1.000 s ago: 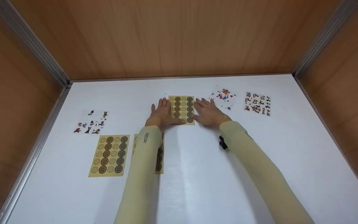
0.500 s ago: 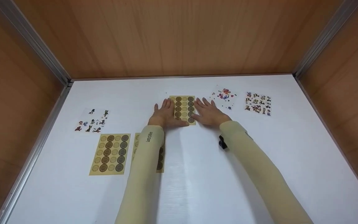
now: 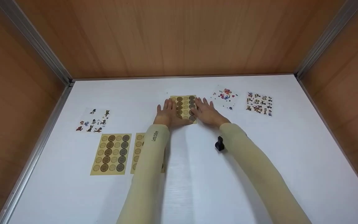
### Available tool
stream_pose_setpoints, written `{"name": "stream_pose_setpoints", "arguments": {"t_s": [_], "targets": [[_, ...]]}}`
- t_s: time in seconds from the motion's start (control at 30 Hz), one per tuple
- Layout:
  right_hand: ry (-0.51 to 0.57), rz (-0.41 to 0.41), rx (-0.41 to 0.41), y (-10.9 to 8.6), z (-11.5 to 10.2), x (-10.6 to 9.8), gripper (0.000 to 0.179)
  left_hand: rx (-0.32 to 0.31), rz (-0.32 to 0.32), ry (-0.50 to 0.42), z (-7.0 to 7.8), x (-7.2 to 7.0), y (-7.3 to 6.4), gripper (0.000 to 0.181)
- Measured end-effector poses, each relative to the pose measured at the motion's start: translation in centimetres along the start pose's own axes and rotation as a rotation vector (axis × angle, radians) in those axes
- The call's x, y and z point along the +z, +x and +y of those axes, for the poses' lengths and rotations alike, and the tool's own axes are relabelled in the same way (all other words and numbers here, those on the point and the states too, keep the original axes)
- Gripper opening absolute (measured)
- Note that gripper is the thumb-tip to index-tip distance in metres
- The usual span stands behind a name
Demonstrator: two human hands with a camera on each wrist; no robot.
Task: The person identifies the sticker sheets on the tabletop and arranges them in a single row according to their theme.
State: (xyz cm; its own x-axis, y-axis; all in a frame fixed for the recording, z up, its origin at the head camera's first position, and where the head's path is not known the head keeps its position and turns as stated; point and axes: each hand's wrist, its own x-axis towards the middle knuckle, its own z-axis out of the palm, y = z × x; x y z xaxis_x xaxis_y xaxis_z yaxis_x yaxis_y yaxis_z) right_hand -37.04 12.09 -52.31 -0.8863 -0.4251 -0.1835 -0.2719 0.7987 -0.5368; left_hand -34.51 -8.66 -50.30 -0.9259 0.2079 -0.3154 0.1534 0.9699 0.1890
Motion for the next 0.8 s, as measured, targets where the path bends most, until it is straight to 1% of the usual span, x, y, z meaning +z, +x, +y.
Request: {"name": "stream_pose_setpoints", "arguments": {"t_s": [0.07,0.27,0.4,0.47,0.5,0.57,0.63,0.73,0.8], "targets": [[0.154,0.027,0.035,0.0,-0.4,0.0,0.073,0.001,0.005,0.005,0.0,0.0,-0.1,0.122],[0.739,0.067,0.195,0.7,-1.6,-0.5,0.077,-0.002,0.006,0.008,0.1,0.2,-0.1,0.12],[1.13,0.067,0.259,1.4,-2.1,-0.9,0.071,-0.015,-0.005,0.021,0.1,0.4,0.2,0.124],[1.279,0.058,0.267,1.5,-2.2,-0.9,0.062,-0.024,-0.013,0.022,-0.1,0.9,0.8,0.131],[1.332,0.054,0.272,1.5,-2.2,-0.8,0.058,-0.029,-0.015,0.024,-0.2,1.1,1.0,0.134],[1.372,0.055,0.284,1.5,-2.0,-0.7,0.048,-0.037,-0.026,0.024,-0.2,1.2,1.2,0.137],[1.376,0.062,0.295,1.4,-1.6,-0.6,0.041,-0.039,-0.024,0.024,-0.2,1.2,1.1,0.139],[1.37,0.073,0.323,1.5,-1.1,-0.3,0.037,-0.03,-0.016,0.037,0.1,0.7,0.2,0.137],[1.359,0.081,0.34,1.6,-0.8,-0.2,0.036,-0.011,-0.003,0.043,0.2,0.6,-0.2,0.137]]}}
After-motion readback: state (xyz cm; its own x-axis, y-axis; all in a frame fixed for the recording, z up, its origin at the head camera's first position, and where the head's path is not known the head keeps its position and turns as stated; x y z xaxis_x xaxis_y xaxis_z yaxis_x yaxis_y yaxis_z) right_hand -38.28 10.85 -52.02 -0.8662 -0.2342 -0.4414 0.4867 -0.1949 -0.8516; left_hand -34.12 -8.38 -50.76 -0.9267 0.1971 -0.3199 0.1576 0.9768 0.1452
